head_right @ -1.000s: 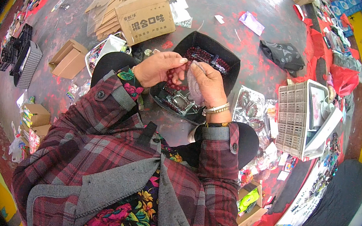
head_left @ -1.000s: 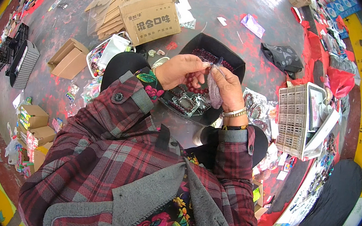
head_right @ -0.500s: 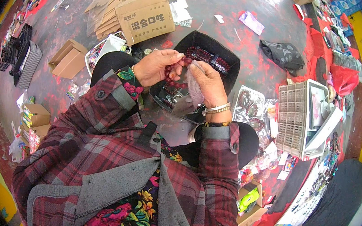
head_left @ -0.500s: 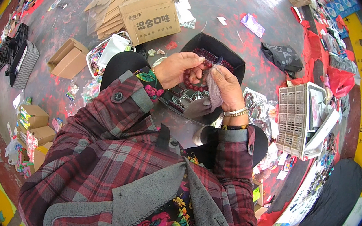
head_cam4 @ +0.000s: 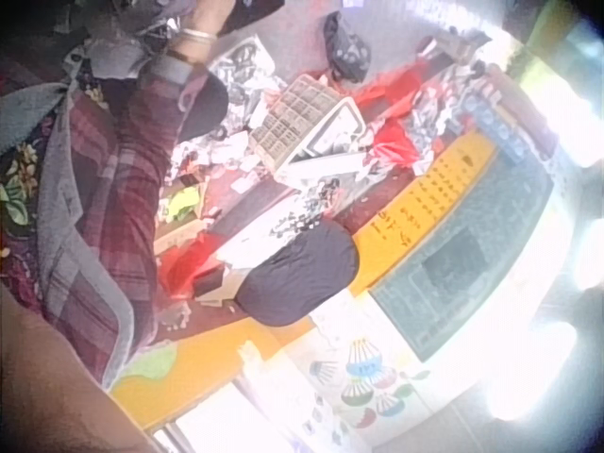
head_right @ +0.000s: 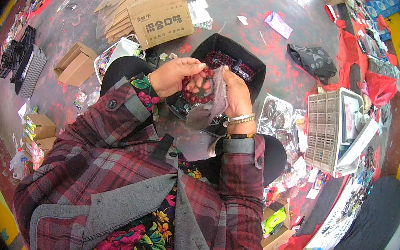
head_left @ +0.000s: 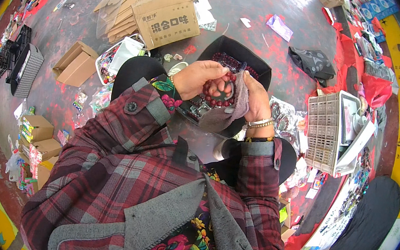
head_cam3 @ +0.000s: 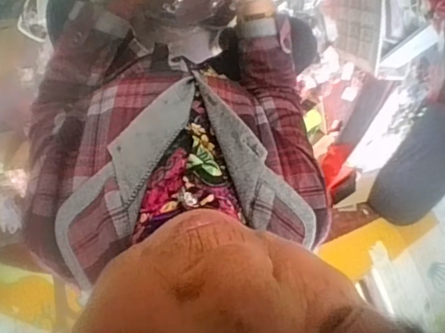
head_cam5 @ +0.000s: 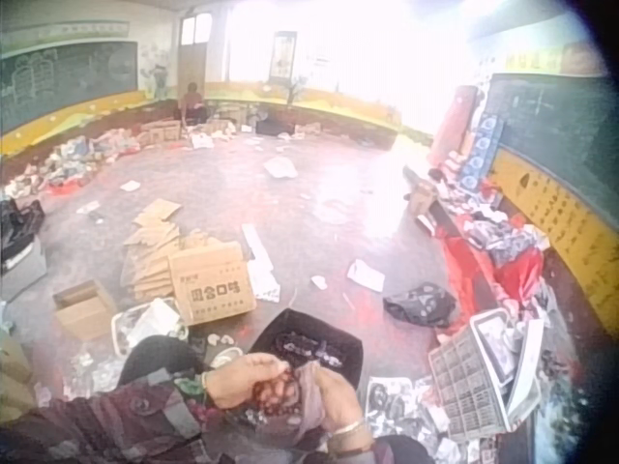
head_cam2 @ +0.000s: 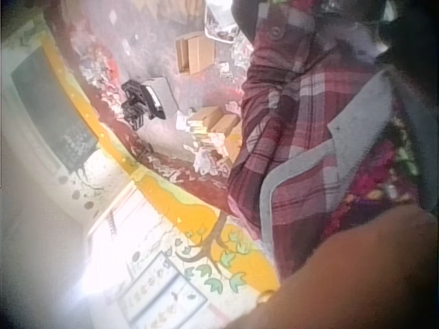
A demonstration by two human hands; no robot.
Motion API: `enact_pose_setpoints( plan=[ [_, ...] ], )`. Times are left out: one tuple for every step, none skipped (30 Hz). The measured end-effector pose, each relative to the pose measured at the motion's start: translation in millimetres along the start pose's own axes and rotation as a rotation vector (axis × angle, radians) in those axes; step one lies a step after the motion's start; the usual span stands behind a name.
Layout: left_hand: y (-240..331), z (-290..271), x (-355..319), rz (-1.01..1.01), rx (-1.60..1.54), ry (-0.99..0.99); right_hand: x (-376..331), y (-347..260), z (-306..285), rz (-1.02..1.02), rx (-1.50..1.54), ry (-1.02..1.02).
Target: The person sits on the floor and handles small red beads, wiping them with a cloth and placing them into clear plastic bags. The person then seals the bags and places them into a black container.
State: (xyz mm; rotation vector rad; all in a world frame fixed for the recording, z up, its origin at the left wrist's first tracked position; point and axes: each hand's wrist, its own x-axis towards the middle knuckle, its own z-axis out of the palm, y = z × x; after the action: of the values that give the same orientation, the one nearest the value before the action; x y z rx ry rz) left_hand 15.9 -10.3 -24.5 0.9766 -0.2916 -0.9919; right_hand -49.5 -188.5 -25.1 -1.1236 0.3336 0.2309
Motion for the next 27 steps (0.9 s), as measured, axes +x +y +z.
enact_pose_setpoints(
  plan=[
    [-0.2,-1.5,0.9,0.013,-0.037,0.020,0.0,-1.1,1.6,0.023,0.070,0.000],
    [-0.3,-3.0,1.6,0.026,-0.074,0.040,-2.2,-3.5,3.5,0.010,0.091,-0.002],
    [-0.4,-3.8,2.1,0.045,-0.097,0.052,-3.7,-5.2,6.0,-0.010,0.096,0.005],
    [-0.4,-4.8,2.2,0.065,-0.120,0.064,-4.5,-6.1,9.0,-0.030,0.100,0.011],
    [0.0,-5.8,2.1,0.085,-0.143,0.077,-4.6,-6.2,10.6,-0.050,0.104,0.016],
    [1.8,-5.3,2.1,0.074,-0.153,0.074,-4.2,-2.9,7.7,-0.087,0.054,-0.005],
    [2.2,-3.0,1.7,0.066,-0.159,0.076,-2.3,3.5,2.8,-0.123,0.004,-0.026],
    [2.2,0.4,0.6,0.059,-0.166,0.077,-1.8,6.8,-0.1,-0.159,-0.046,-0.047],
    [2.1,1.1,-0.7,0.053,-0.171,0.084,-1.3,7.5,1.0,-0.184,-0.059,-0.025],
    [1.9,-0.2,-1.0,0.025,-0.149,0.074,-0.8,8.3,2.5,-0.209,-0.073,-0.001],
    [1.7,-2.3,-1.1,-0.003,-0.127,0.065,-0.4,8.9,3.5,-0.234,-0.086,0.022],
    [2.6,-1.6,-1.4,-0.033,-0.106,0.052,-0.6,8.8,2.2,-0.238,-0.139,0.031],
    [3.6,-0.1,-1.6,-0.066,-0.082,0.058,-1.1,8.4,0.1,-0.242,-0.193,0.040],
    [5.2,2.1,-2.0,-0.100,-0.059,0.063,-1.5,8.2,-1.4,-0.245,-0.246,0.050],
    [6.9,3.7,-2.9,-0.131,-0.034,0.072,-2.1,7.5,-0.3,-0.256,-0.302,0.035],
    [5.0,2.4,-2.2,-0.125,0.009,0.059,-3.6,6.0,1.3,-0.266,-0.358,0.020],
    [1.5,0.0,-0.8,-0.119,0.052,0.046,-4.4,5.0,2.4,-0.276,-0.414,0.006],
    [0.6,0.4,-0.6,-0.115,0.094,0.030,-4.6,4.5,2.7,-0.257,-0.403,0.017],
    [0.4,0.7,-1.2,-0.118,0.106,0.034,-4.1,4.0,3.0,-0.238,-0.392,0.029],
    [0.9,1.4,-2.4,-0.121,0.117,0.039,-3.6,3.8,3.2,-0.219,-0.380,0.040],
    [1.6,2.3,-2.7,-0.123,0.129,0.042,-2.9,3.5,3.2,-0.186,-0.274,0.015],
    [0.1,1.9,-1.8,-0.090,0.098,0.030,-2.2,3.2,3.3,-0.152,-0.168,-0.010],
    [-2.5,1.0,-0.1,-0.056,0.067,0.019,-1.2,2.8,3.2,-0.118,-0.061,-0.035],
    [-3.7,0.6,0.9,-0.023,0.035,0.008,-0.3,-0.3,2.4,-0.097,-0.018,-0.063],
    [-3.3,-0.8,1.0,-0.018,0.014,0.017,-1.6,-1.8,3.6,-0.082,0.016,-0.028],
    [-2.3,-2.7,0.7,-0.014,-0.008,0.026,-4.0,-4.5,5.9,-0.066,0.050,0.007],
    [-1.4,-3.9,0.1,-0.009,-0.029,0.037,-5.7,-7.5,9.0,-0.051,0.083,0.040]
  ],
)
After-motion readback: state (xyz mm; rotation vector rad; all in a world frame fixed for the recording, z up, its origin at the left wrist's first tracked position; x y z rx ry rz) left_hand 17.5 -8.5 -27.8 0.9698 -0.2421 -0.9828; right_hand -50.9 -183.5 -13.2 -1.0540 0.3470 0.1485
